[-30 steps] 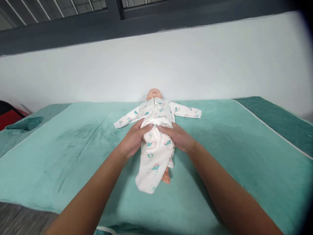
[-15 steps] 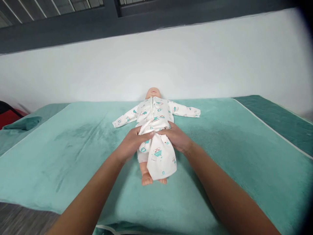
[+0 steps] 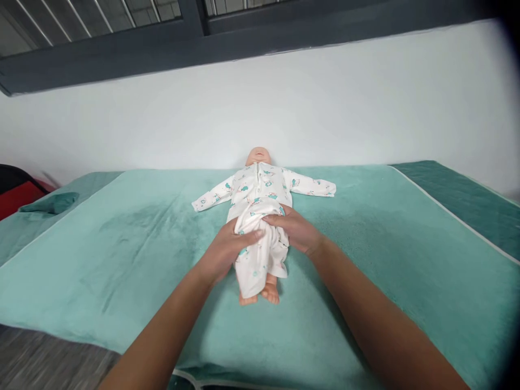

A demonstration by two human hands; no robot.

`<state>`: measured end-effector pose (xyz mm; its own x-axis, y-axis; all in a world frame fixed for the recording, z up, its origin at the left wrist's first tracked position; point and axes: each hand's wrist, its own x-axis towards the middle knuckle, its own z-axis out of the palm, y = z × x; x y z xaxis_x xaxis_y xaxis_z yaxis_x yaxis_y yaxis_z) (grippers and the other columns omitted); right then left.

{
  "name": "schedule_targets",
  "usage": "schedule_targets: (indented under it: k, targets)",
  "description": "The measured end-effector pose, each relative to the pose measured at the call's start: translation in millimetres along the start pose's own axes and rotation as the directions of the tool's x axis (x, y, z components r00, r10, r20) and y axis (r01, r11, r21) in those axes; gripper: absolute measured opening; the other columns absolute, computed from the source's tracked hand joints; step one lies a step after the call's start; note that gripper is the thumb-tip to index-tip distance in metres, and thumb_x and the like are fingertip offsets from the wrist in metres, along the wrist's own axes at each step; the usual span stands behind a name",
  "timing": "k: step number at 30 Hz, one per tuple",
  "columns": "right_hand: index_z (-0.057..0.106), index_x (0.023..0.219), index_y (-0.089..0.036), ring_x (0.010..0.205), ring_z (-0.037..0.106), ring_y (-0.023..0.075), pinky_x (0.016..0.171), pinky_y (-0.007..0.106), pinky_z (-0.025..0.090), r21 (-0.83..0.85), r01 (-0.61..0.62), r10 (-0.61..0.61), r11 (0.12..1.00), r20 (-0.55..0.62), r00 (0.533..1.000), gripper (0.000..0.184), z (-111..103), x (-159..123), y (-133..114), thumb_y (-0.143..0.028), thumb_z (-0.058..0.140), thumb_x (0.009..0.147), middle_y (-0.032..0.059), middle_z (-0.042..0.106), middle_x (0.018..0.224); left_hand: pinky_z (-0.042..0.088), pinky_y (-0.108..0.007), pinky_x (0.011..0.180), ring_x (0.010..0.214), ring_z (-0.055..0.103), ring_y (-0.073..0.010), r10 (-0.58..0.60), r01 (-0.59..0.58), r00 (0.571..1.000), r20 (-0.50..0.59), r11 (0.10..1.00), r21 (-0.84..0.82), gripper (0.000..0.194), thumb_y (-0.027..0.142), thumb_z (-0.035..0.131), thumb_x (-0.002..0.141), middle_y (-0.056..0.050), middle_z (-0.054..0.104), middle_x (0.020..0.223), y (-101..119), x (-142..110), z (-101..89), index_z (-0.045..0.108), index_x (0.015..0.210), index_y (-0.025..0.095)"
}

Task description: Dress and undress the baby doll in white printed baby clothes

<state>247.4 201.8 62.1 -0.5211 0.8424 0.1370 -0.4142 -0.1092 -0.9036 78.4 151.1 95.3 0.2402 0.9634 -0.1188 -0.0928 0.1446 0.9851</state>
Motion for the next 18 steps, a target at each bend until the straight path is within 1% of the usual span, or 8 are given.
schedule_targets:
  k: [2,4,6,8,10,13,15,18]
  targets:
    - [0.065,0.115,-0.019,0.1,0.065,0.0225,0.09,0.036,0.049,-0.117,0.002,-0.003,0.993,-0.01,1.0,0.043,0,-2,-2,-0.039,0.073,0.077,0.0064,0.07,0.11,0.05,-0.031,0.071,0.083,0.066,-0.0235,0.02,-0.02,0.999,-0.028,0.999,0.032,0.043,0.034,0.077,0.071,-0.007,0.072,0.094,1,-8,6.1,0.067,0.11,0.017]
    - [0.064,0.117,-0.021,0.103,0.063,0.0232,0.091,0.036,0.048,-0.308,-0.004,0.001,0.951,-0.008,1.0,0.042,2,-4,-7,-0.041,0.07,0.08,0.0055,0.069,0.112,0.05,-0.03,0.067,0.077,0.065,-0.0221,0.013,-0.012,0.993,-0.122,1.0,0.006,0.041,0.036,0.075,0.073,-0.006,0.072,0.088,0,-18,14.8,0.066,0.109,0.018]
    - [0.065,0.116,-0.022,0.105,0.062,0.0239,0.09,0.036,0.047,-0.501,-0.005,0.023,0.866,0.03,0.999,0.04,5,-7,-13,-0.04,0.069,0.081,0.0044,0.069,0.113,0.048,-0.029,0.058,0.068,0.064,-0.0204,-0.059,0.05,0.972,-0.227,0.998,-0.048,0.042,0.042,0.072,0.076,-0.005,0.07,0.083,-2,-31,25.8,0.065,0.111,0.019]
    - [0.067,0.113,-0.022,0.104,0.062,0.0241,0.089,0.035,0.046,-0.639,0.015,0.071,0.769,0.109,0.991,0.036,10,-10,-20,-0.038,0.068,0.08,0.0033,0.069,0.112,0.046,-0.028,0.053,0.066,0.063,-0.0203,-0.137,0.115,0.939,-0.315,0.99,-0.087,0.044,0.046,0.069,0.078,-0.005,0.07,0.084,-5,-47,38.6,0.064,0.114,0.021]
    - [0.069,0.106,-0.022,0.1,0.062,0.0235,0.083,0.032,0.045,-0.738,0.039,0.126,0.674,0.167,0.978,0.03,16,-12,-26,-0.037,0.067,0.08,0.0027,0.07,0.108,0.049,-0.029,0.057,0.076,0.065,-0.0224,-0.161,0.122,0.907,-0.389,0.985,-0.121,0.045,0.047,0.068,0.079,-0.006,0.071,0.092,-6,-64,51.8,0.064,0.117,0.023]
    - [0.07,0.091,-0.021,0.087,0.063,0.0215,0.07,0.029,0.042,-0.859,0.101,0.169,0.503,0.211,0.963,0.021,24,-16,-31,-0.038,0.066,0.079,0.0025,0.072,0.097,0.053,-0.034,0.077,0.101,0.065,-0.0269,-0.158,0.035,0.87,-0.468,0.965,-0.26,0.05,0.043,0.069,0.078,-0.007,0.07,0.112,-10,-88,66.4,0.062,0.124,0.025]
    - [0.069,0.082,-0.021,0.079,0.062,0.0204,0.063,0.028,0.037,-0.914,0.162,0.168,0.371,0.238,0.957,0.021,28,-18,-29,-0.042,0.067,0.077,0.002,0.072,0.089,0.053,-0.036,0.086,0.112,0.062,-0.0293,-0.2,-0.002,0.845,-0.496,0.926,-0.377,0.056,0.039,0.073,0.075,-0.008,0.067,0.121,-16,-100,69.8,0.061,0.128,0.027]
    - [0.067,0.076,-0.021,0.074,0.061,0.0204,0.059,0.029,0.032,-0.951,0.218,0.173,0.219,0.258,0.951,0.025,31,-18,-23,-0.046,0.069,0.074,0.0023,0.072,0.082,0.055,-0.038,0.087,0.117,0.06,-0.0321,-0.288,0.011,0.817,-0.499,0.874,-0.486,0.061,0.04,0.077,0.068,-0.009,0.066,0.124,-32,-115,67.4,0.063,0.127,0.029]
